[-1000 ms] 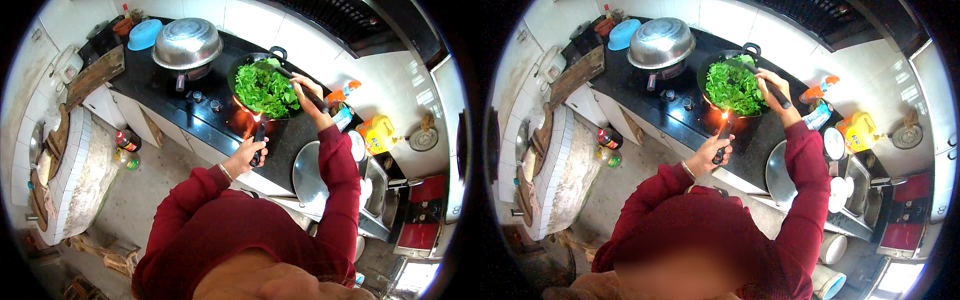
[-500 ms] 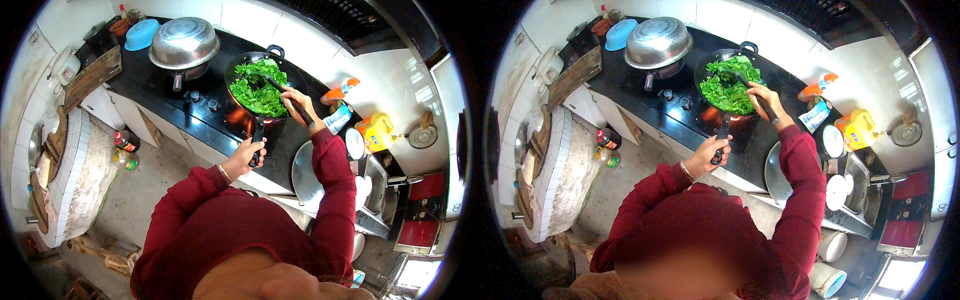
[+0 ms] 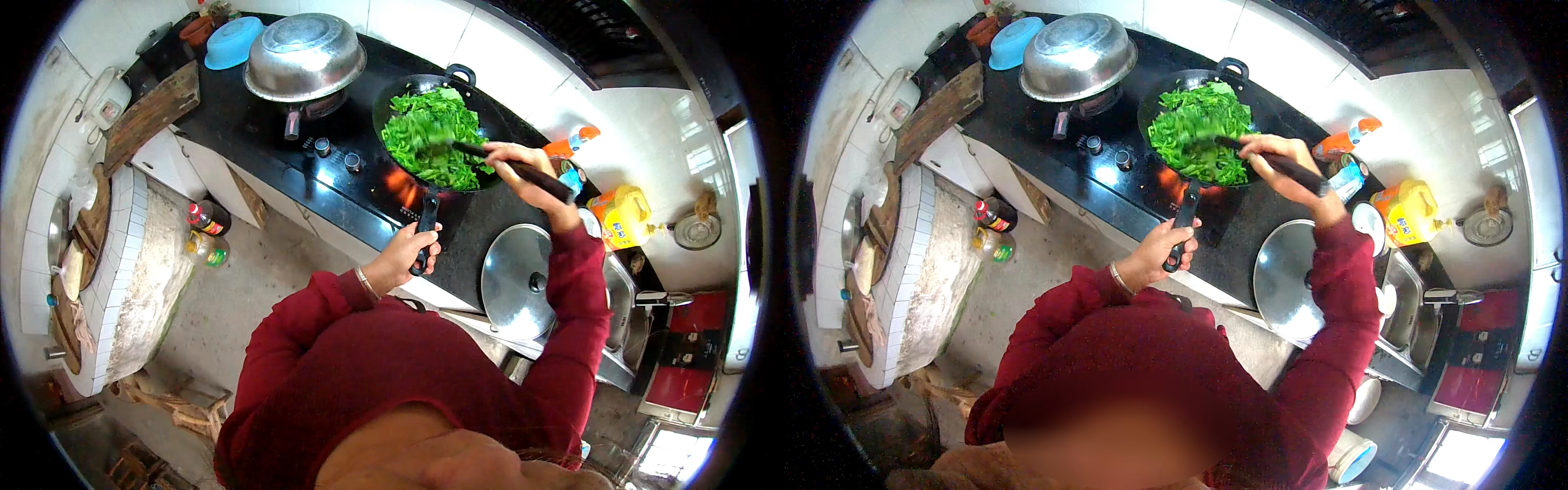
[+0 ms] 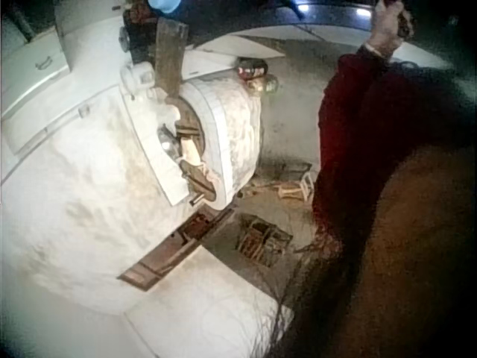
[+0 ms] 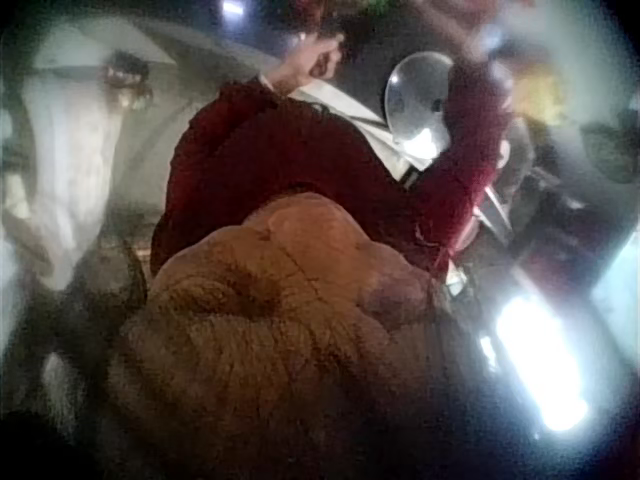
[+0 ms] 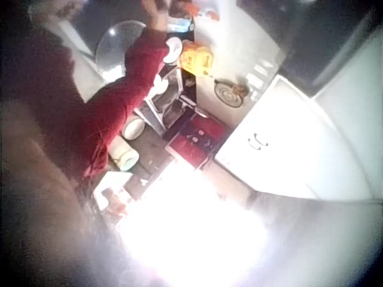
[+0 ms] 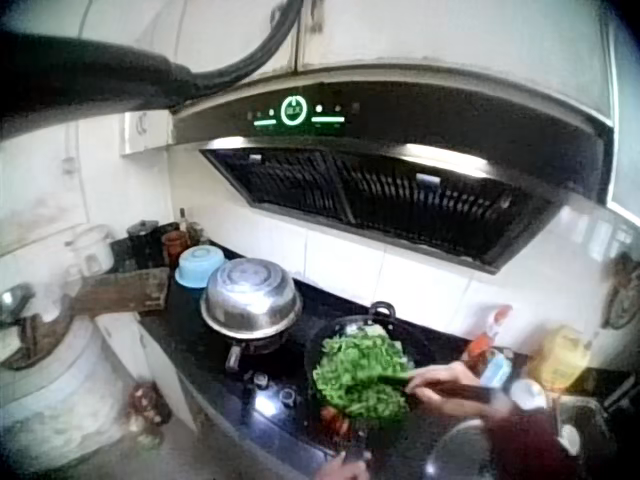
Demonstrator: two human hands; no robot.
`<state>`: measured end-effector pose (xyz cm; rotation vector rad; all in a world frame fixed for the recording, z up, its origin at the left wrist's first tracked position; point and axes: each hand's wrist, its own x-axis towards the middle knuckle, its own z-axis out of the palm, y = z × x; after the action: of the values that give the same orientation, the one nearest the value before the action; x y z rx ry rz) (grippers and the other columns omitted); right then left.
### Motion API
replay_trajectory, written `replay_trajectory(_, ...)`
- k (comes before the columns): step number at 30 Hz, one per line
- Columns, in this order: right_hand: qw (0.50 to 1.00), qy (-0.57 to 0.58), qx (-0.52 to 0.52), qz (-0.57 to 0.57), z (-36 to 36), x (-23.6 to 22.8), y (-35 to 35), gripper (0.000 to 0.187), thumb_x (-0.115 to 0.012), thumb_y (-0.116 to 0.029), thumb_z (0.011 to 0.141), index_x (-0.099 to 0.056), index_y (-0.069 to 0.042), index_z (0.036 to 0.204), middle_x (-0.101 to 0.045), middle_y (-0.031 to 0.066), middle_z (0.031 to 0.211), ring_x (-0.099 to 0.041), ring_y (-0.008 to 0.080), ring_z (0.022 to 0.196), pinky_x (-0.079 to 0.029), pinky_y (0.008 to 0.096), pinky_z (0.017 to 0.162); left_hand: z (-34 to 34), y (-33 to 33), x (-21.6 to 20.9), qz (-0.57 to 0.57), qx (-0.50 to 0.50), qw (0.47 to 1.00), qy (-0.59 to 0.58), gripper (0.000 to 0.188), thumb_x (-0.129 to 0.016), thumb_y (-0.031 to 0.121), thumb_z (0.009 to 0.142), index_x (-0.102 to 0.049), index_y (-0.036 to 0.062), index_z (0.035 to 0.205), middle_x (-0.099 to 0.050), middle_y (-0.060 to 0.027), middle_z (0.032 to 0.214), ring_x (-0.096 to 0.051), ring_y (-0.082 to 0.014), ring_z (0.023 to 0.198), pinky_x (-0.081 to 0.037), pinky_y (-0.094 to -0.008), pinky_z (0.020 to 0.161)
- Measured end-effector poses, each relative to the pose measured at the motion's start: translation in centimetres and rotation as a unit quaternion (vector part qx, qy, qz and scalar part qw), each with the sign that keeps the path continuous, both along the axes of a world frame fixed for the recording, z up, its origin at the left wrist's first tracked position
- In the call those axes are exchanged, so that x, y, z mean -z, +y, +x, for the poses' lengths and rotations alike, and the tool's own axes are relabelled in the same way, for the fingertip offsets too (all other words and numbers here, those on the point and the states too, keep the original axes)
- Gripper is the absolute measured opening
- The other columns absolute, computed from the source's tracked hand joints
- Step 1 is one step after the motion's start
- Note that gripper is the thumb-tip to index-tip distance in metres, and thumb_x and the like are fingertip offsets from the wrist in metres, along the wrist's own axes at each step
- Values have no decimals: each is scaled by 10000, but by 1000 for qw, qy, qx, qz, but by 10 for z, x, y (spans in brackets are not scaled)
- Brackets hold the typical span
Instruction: The person chops small vegetables on a wooden board with a cleaver, adds green leafy vegetables into a pan on a gas stove, stirs them with a spatula, and sprinkles a spoonful of white powder from a packet.
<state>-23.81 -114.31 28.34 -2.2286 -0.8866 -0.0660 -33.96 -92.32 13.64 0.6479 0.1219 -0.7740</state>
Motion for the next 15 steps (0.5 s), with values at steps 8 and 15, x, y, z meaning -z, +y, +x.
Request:
replay_trajectory(8, 991, 29, 54, 117, 20, -4, -13, 137, -592, -95, 850, -647, -4, 935, -654, 107, 1020, -638, 165, 873, -518, 286, 751, 1, 2, 1, 1, 1, 1000, 1, 221, -502, 167, 903, -444, 129, 1113, -486, -8, 699, -467, -105, 550, -396, -269, 490)
replay_trajectory(15, 985, 165, 46, 14, -5, -90, -2, 181, -559, -119, 867, -661, 17, 929, -667, 85, 863, -639, 129, 717, -538, 248, 638, 2, 4, 5, -2, -3, 1000, 8, 209, -505, 171, 905, -454, 138, 1105, -486, -6, 698, -466, -105, 559, -395, -273, 495)
